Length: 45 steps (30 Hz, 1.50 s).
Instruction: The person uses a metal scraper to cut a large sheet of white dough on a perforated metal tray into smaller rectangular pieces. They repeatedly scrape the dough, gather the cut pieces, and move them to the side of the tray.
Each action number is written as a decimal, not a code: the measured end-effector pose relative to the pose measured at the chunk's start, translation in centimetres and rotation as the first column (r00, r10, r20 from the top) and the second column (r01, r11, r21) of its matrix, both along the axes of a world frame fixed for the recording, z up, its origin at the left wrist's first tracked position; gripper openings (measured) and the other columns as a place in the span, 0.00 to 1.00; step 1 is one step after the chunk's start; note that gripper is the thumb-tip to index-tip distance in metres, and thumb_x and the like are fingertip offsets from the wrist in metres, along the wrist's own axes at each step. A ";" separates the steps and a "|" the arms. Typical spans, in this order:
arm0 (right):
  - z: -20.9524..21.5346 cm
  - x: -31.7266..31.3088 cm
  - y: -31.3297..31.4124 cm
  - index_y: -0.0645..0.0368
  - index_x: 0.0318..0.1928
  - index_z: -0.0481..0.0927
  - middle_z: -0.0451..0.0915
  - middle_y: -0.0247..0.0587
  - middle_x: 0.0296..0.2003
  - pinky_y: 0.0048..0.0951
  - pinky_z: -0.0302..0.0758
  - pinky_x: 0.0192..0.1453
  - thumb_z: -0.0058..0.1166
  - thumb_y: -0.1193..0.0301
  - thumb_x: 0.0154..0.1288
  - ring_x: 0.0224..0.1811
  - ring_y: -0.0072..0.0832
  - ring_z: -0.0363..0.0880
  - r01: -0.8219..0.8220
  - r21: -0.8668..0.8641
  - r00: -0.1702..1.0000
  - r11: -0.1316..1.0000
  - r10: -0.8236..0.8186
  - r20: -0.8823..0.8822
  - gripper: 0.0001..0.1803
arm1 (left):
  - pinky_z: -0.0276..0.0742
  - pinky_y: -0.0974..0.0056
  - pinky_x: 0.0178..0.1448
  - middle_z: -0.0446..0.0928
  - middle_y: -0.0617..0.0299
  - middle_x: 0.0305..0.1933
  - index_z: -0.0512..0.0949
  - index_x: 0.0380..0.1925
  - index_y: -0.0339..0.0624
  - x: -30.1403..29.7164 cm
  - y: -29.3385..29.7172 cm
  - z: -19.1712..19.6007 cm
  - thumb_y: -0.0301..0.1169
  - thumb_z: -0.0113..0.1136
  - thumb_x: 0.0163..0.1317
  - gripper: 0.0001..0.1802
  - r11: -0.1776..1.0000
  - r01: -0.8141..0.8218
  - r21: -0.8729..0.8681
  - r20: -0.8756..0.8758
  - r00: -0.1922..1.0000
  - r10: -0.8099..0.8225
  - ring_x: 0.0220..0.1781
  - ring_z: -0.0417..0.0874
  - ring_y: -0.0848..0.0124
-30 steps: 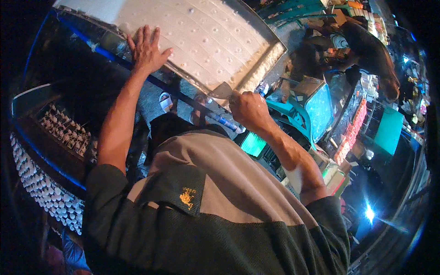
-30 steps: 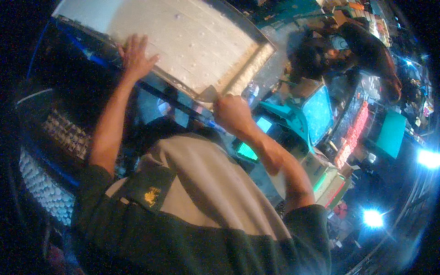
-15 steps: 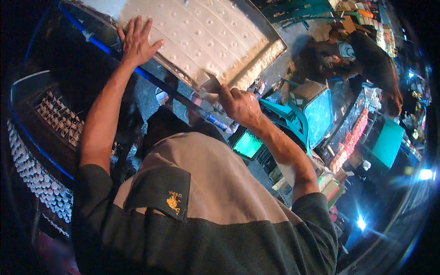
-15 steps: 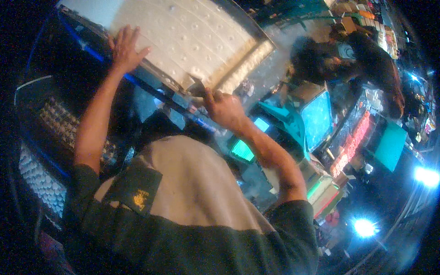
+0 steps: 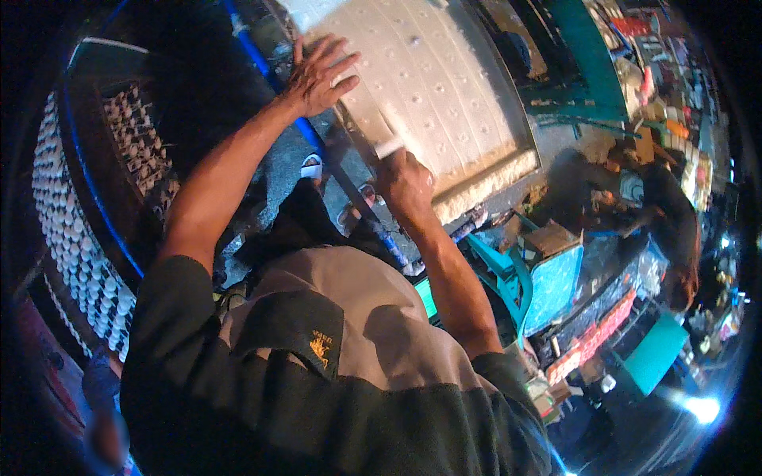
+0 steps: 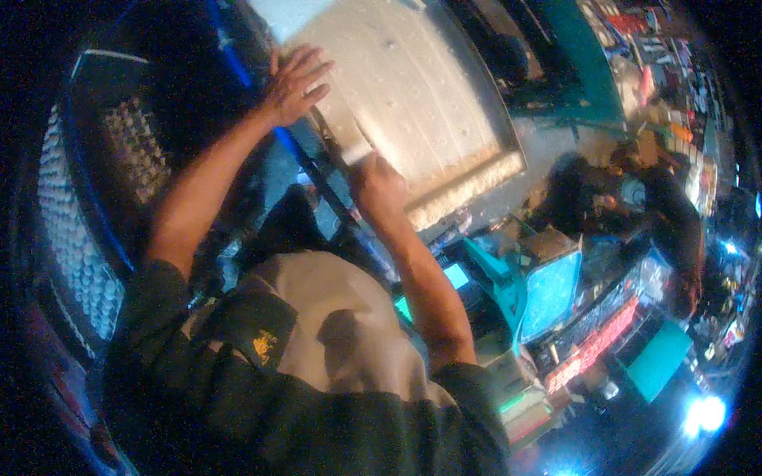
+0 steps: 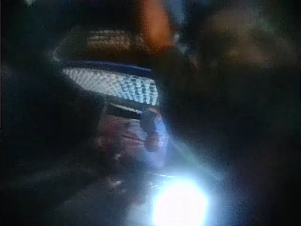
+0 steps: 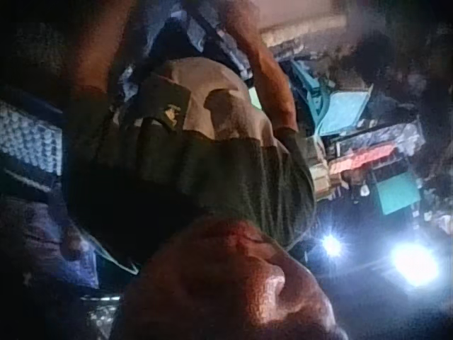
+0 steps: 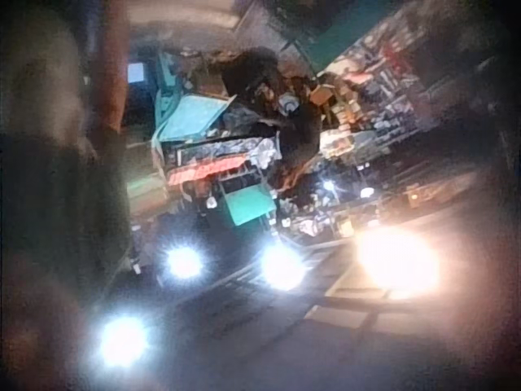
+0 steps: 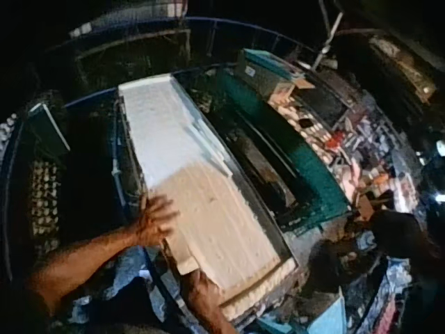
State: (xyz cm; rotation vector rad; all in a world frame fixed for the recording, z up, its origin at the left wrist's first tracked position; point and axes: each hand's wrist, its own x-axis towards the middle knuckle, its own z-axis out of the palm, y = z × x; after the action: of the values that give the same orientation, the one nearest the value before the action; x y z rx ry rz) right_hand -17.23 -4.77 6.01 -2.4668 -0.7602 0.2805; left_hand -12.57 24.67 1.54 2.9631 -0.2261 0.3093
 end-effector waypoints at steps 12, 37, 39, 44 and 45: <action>-1.8 4.3 7.3 0.56 0.42 0.77 0.81 0.50 0.34 0.53 0.79 0.35 0.61 0.66 0.61 0.32 0.53 0.83 -0.068 0.090 0.996 0.994 0.062 0.065 0.12 | 0.65 0.41 0.73 0.80 0.47 0.55 0.81 0.49 0.37 -4.1 -4.2 4.3 0.53 0.67 0.64 0.29 0.806 0.142 -0.575 0.136 0.988 -0.077 0.62 0.79 0.48; -3.4 19.6 32.4 0.56 0.34 0.81 0.82 0.47 0.27 0.48 0.79 0.27 0.65 0.58 0.62 0.25 0.46 0.83 -0.208 0.091 0.934 0.974 0.170 0.315 0.14 | 0.65 0.52 0.77 0.72 0.44 0.69 0.67 0.71 0.41 11.5 19.6 4.9 0.55 0.75 0.54 0.50 0.741 -0.175 -0.648 0.139 0.930 0.341 0.72 0.72 0.48; -3.8 20.0 33.1 0.56 0.35 0.81 0.82 0.48 0.27 0.48 0.80 0.28 0.64 0.58 0.63 0.26 0.47 0.84 -0.186 0.047 0.939 0.981 0.163 0.303 0.14 | 0.65 0.53 0.77 0.72 0.47 0.71 0.66 0.73 0.43 12.4 20.6 4.8 0.56 0.75 0.55 0.50 0.626 -0.313 -0.714 -0.035 0.909 0.415 0.73 0.71 0.52; -3.2 22.8 39.0 0.58 0.30 0.81 0.85 0.54 0.27 0.51 0.82 0.33 0.63 0.59 0.67 0.28 0.52 0.86 -0.170 0.049 0.942 0.984 0.148 0.300 0.16 | 0.65 0.53 0.78 0.74 0.49 0.70 0.69 0.71 0.48 17.2 28.2 1.7 0.56 0.69 0.61 0.43 0.589 -0.098 -0.802 0.183 0.899 0.398 0.74 0.71 0.53; -3.8 23.7 40.0 0.59 0.33 0.83 0.86 0.56 0.28 0.50 0.82 0.35 0.61 0.58 0.68 0.29 0.53 0.87 -0.194 0.057 0.942 0.979 0.170 0.290 0.16 | 0.66 0.53 0.77 0.74 0.47 0.70 0.69 0.71 0.49 17.9 29.8 1.9 0.58 0.69 0.61 0.43 0.723 -0.089 -0.685 0.264 0.894 0.361 0.73 0.72 0.51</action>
State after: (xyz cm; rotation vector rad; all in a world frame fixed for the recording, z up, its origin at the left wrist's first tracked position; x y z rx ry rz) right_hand 6.47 35.19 2.19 -2.3860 -1.1006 -0.0424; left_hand 5.30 54.46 3.45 2.1861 0.1919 0.8165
